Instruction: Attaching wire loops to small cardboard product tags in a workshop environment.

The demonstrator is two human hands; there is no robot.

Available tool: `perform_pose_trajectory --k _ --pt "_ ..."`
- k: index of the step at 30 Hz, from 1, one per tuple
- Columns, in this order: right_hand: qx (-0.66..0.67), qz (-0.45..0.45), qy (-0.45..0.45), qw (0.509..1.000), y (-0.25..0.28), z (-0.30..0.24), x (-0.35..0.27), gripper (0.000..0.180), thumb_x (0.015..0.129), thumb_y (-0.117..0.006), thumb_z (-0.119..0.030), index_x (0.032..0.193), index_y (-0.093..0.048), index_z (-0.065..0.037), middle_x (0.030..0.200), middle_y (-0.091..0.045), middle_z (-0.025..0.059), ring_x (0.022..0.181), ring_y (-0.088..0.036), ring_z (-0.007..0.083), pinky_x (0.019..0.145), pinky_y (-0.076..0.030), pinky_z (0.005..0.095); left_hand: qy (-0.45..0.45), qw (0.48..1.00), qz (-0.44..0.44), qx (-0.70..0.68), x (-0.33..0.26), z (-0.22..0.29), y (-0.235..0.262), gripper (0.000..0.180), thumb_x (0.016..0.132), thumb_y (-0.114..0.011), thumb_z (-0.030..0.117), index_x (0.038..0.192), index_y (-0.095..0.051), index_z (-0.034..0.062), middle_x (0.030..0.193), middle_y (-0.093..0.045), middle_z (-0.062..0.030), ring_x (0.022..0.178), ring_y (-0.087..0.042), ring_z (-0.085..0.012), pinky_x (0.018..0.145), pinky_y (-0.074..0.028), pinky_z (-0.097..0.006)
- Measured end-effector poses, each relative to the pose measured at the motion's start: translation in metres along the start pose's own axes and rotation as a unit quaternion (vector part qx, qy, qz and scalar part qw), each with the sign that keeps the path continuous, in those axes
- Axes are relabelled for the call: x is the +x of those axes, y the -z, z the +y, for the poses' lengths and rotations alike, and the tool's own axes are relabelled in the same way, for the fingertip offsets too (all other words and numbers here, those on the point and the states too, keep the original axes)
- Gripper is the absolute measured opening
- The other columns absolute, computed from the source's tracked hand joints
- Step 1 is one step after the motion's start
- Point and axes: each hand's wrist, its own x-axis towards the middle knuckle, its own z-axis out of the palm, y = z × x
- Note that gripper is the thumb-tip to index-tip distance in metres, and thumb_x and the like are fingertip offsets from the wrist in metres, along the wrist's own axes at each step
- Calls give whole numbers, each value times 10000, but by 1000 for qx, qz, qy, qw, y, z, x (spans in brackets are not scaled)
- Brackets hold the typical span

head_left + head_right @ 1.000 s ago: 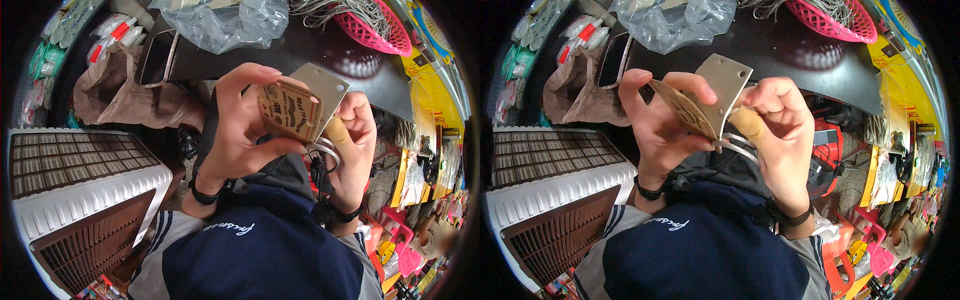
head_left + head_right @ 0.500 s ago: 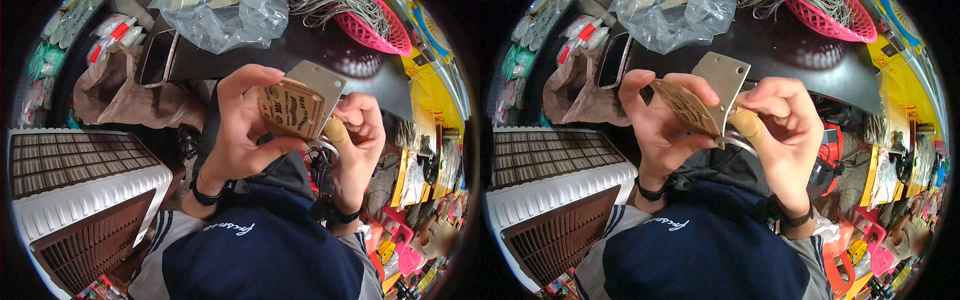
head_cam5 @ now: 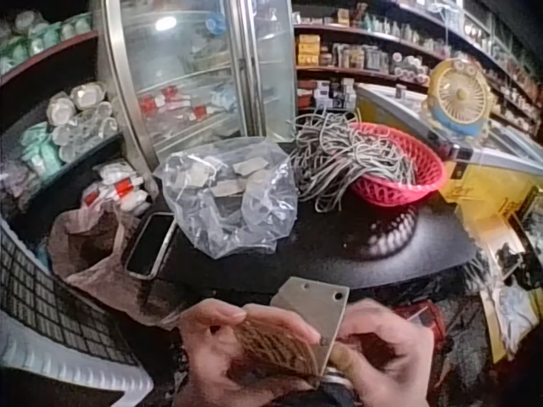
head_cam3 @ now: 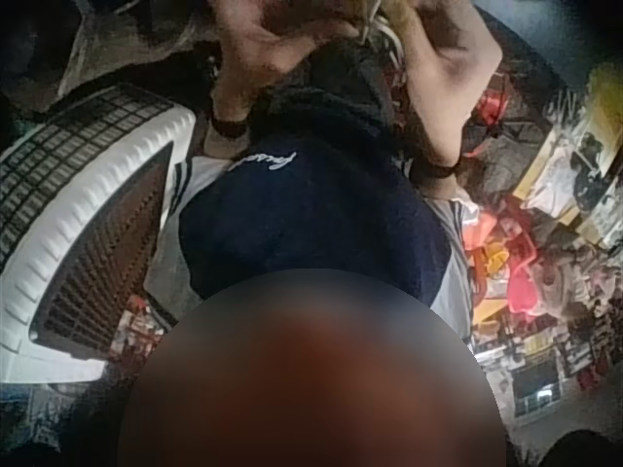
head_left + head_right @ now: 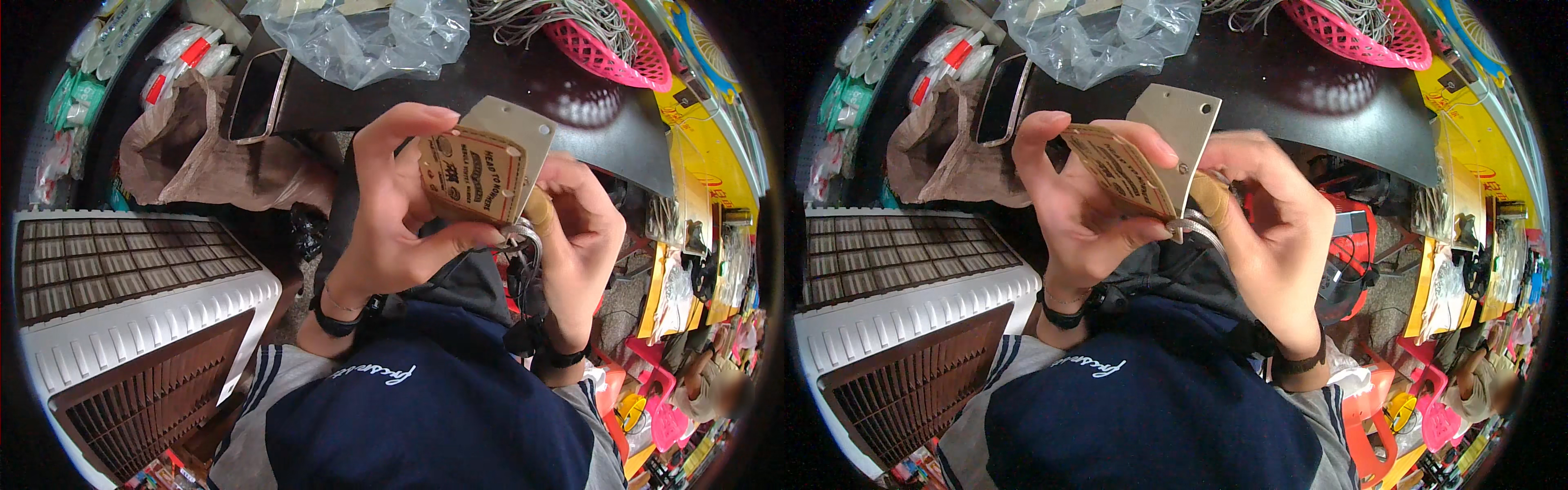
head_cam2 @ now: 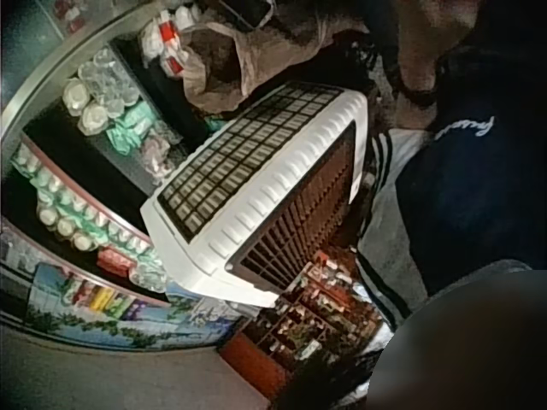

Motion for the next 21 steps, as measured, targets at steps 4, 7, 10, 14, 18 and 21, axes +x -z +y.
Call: perform_pose_trajectory --k 4,7,10,14,18,21 --pt "-65 -38 93 993 6 9 6 122 854 -617 32 975 -599 47 1030 -576 58 1008 -550 124 863 -429 245 -11 999 -13 30 0 -1 1 937 745 -734 -54 1358 -75 204 1126 -515 -236 920 -610 -216 758 -547 -293" --pt "77 -39 29 996 1 10 2 123 862 -616 17 981 -596 44 1036 -571 58 1013 -547 124 864 -426 243 -21 999 -25 44 -1 -4 2 920 753 -727 -54 1353 -79 204 1121 -520 -238 925 -608 -219 761 -544 -295" --pt "181 -39 -2 983 2 12 1 128 867 -616 17 991 -597 42 1038 -592 73 976 -571 123 842 -443 240 -31 996 -34 70 1 -4 4 904 758 -720 -60 1347 -86 202 1121 -525 -241 938 -605 -224 767 -542 -298" --pt "83 2 8 997 2 9 -3 156 866 -624 22 1019 -602 47 1028 -635 101 926 -607 125 812 -472 246 -22 994 -33 100 0 -4 2 886 757 -709 -83 1338 -98 190 1136 -527 -246 968 -603 -241 782 -545 -314" --pt "56 70 29 996 -5 3 -5 184 858 -625 40 1041 -611 58 1033 -653 108 932 -614 128 820 -474 248 -25 995 -25 96 0 -6 1 879 752 -702 -100 1335 -107 179 1145 -526 -247 990 -600 -249 794 -548 -327" --pt "-109 46 146 982 -5 9 -6 194 823 -621 86 1015 -638 66 1002 -675 128 917 -629 150 820 -472 241 -43 988 -36 143 1 -4 1 854 748 -699 -108 1324 -131 166 1149 -524 -244 995 -597 -247 796 -549 -332"
